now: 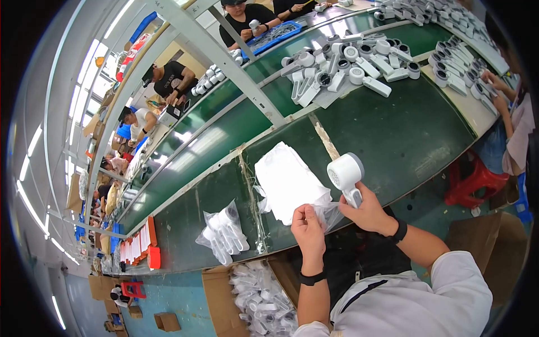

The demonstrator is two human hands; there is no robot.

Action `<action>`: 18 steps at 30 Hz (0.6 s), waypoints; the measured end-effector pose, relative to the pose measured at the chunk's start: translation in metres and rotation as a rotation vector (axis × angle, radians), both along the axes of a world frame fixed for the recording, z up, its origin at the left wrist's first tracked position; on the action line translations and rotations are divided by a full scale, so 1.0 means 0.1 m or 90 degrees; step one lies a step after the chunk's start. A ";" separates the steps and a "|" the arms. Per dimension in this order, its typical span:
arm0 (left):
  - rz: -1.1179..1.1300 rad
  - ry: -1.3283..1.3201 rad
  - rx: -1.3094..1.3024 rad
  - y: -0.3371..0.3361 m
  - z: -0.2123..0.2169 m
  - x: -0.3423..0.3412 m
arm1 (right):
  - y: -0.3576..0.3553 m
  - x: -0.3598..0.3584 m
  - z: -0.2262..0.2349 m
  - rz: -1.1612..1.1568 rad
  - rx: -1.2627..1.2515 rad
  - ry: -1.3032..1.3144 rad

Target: The person packages handheld fans by hand, picking up a fan, sliding it into a plastic bag, and placing the bagged fan into a cardboard box.

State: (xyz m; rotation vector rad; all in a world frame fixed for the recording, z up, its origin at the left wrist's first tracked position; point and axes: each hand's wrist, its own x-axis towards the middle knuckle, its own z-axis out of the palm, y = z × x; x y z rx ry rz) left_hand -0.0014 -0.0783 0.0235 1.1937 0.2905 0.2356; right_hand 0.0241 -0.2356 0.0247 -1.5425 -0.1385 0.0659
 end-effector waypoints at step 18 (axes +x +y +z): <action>-0.178 -0.067 0.249 0.07 0.15 0.06 | -0.65 0.22 0.28 0.638 -0.226 0.099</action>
